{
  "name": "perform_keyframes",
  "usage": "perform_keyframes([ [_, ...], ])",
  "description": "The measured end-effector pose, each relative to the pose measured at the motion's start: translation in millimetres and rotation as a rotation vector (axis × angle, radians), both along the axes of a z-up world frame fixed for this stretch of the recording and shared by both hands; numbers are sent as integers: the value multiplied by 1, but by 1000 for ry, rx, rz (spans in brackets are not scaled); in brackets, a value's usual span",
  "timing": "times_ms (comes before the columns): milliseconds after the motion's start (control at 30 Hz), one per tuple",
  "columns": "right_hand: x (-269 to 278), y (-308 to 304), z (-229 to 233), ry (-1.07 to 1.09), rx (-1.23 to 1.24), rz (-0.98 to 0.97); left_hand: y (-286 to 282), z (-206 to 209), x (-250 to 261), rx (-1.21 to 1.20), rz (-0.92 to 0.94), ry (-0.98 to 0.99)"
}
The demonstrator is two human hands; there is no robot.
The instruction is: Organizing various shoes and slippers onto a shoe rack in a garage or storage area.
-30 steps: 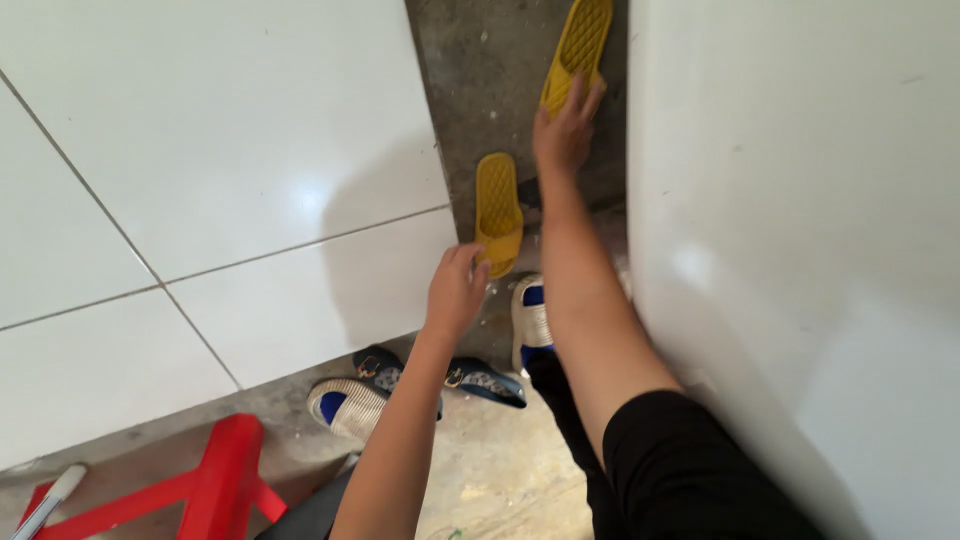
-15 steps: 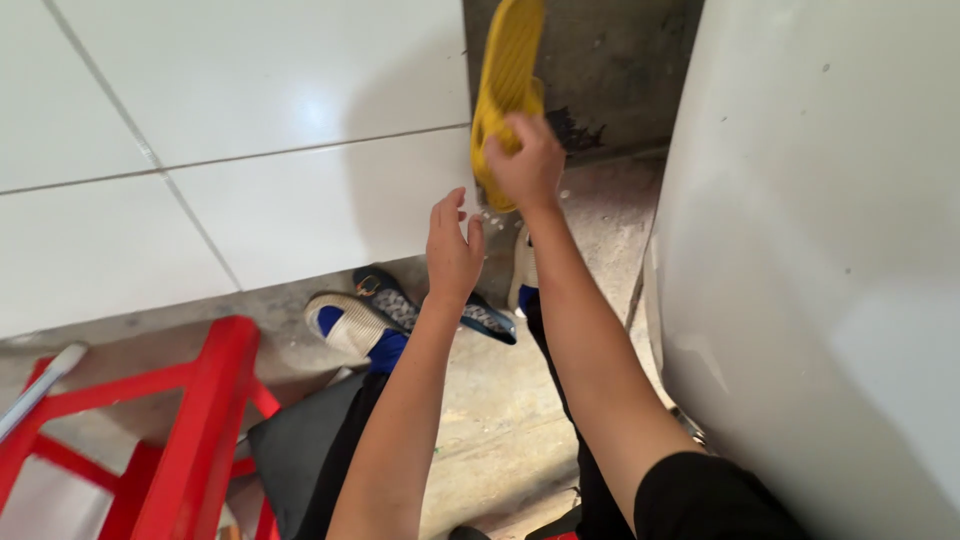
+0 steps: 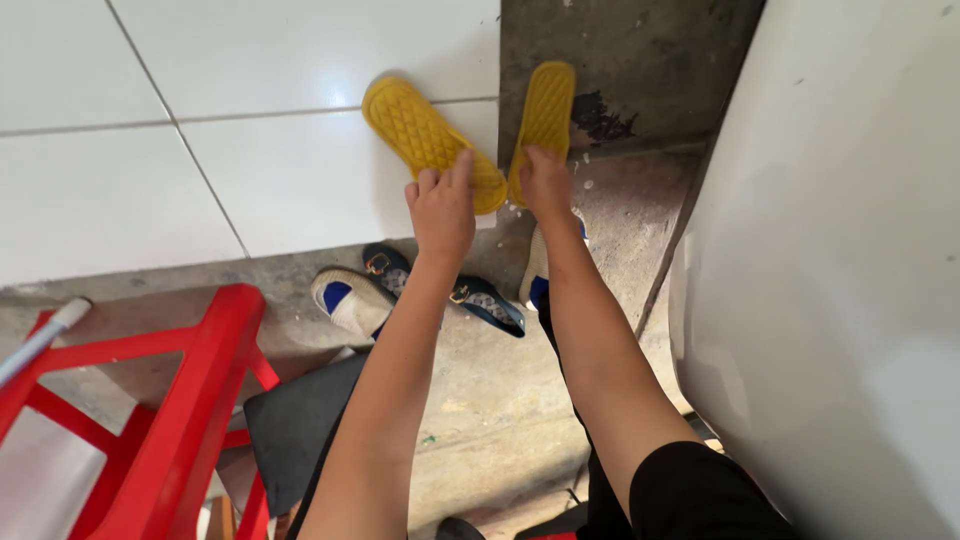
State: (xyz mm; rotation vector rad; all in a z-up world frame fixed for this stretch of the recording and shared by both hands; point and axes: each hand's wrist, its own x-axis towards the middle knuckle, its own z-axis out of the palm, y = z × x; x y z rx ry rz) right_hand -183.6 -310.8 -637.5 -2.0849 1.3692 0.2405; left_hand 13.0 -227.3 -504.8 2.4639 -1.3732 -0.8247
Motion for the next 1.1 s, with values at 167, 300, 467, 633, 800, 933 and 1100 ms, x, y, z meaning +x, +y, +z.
perform_keyframes([
  [167,56,-3,120,-8,-228,-33,38,30,11,-134,87,-31],
  [300,105,7,237,52,-23,179,49,115,39,-111,38,-84],
  [467,129,58,346,-104,97,379,84,229,52,-180,0,-79],
  [633,130,94,448,-287,143,394,133,363,64,-208,107,39],
  [800,146,128,587,-332,385,246,204,497,53,-455,582,145],
  [933,138,166,679,-369,603,183,279,573,-10,-430,825,90],
  [1100,86,207,769,-401,771,337,311,664,-142,-434,1345,354],
])
